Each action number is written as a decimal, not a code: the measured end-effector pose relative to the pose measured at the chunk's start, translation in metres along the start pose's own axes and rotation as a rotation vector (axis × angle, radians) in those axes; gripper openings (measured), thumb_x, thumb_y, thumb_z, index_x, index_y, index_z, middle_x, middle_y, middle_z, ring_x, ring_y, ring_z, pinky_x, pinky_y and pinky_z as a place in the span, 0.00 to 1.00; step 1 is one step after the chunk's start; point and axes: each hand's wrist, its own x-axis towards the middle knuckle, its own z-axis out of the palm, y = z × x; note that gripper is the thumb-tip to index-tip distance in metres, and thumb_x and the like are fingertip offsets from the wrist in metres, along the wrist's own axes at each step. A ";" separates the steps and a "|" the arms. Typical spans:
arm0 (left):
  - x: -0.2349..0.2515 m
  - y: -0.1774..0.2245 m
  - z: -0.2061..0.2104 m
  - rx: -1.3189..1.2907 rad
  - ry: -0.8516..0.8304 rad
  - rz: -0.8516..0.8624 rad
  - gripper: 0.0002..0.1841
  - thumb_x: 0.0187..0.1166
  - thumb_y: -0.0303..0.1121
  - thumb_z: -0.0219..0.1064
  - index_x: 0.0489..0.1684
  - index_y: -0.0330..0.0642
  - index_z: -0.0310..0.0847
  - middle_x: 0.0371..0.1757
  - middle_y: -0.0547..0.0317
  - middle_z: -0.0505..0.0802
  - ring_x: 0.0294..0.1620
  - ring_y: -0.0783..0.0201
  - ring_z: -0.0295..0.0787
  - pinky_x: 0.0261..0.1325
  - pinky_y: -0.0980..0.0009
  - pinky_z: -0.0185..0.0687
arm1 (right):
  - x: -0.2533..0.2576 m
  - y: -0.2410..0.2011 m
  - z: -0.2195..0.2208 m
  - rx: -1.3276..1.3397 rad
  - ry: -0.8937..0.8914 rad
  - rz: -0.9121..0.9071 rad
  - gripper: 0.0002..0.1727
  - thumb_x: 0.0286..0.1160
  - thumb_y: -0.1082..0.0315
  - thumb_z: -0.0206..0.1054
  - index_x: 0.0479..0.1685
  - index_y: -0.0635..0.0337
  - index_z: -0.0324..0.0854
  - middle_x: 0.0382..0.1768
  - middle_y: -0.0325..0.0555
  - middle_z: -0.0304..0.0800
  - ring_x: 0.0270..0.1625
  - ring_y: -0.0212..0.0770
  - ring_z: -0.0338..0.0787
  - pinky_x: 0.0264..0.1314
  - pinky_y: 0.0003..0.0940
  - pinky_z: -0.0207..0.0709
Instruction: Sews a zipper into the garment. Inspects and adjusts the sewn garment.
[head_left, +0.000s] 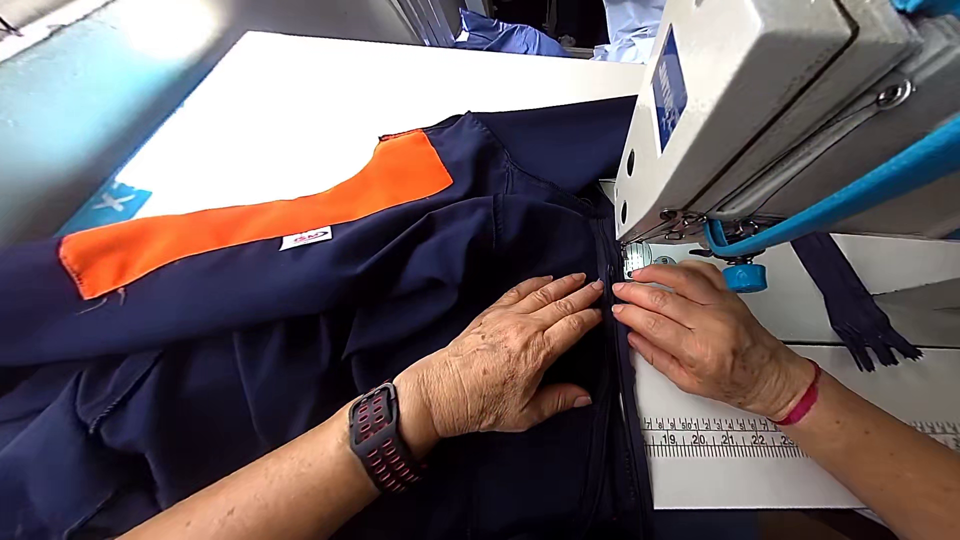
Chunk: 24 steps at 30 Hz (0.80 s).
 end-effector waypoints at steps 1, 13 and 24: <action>0.001 -0.001 0.000 0.004 -0.007 0.006 0.37 0.81 0.65 0.52 0.72 0.43 0.82 0.84 0.54 0.80 0.89 0.56 0.67 0.88 0.54 0.61 | 0.001 0.000 0.001 0.002 -0.014 0.004 0.15 0.79 0.62 0.61 0.48 0.53 0.94 0.54 0.43 0.96 0.65 0.48 0.87 0.66 0.45 0.74; 0.027 -0.031 -0.001 0.005 0.068 0.067 0.47 0.68 0.81 0.49 0.65 0.48 0.87 0.72 0.53 0.88 0.79 0.52 0.79 0.75 0.48 0.74 | -0.004 -0.007 0.015 0.010 -0.021 0.133 0.20 0.82 0.60 0.54 0.55 0.47 0.94 0.63 0.39 0.93 0.73 0.44 0.83 0.73 0.45 0.72; 0.034 -0.033 -0.009 0.113 0.045 -0.068 0.59 0.52 0.85 0.54 0.71 0.38 0.81 0.71 0.44 0.88 0.71 0.42 0.83 0.63 0.44 0.79 | -0.007 -0.010 0.013 0.020 -0.020 0.174 0.19 0.81 0.58 0.57 0.57 0.40 0.95 0.42 0.40 0.88 0.53 0.42 0.83 0.59 0.38 0.72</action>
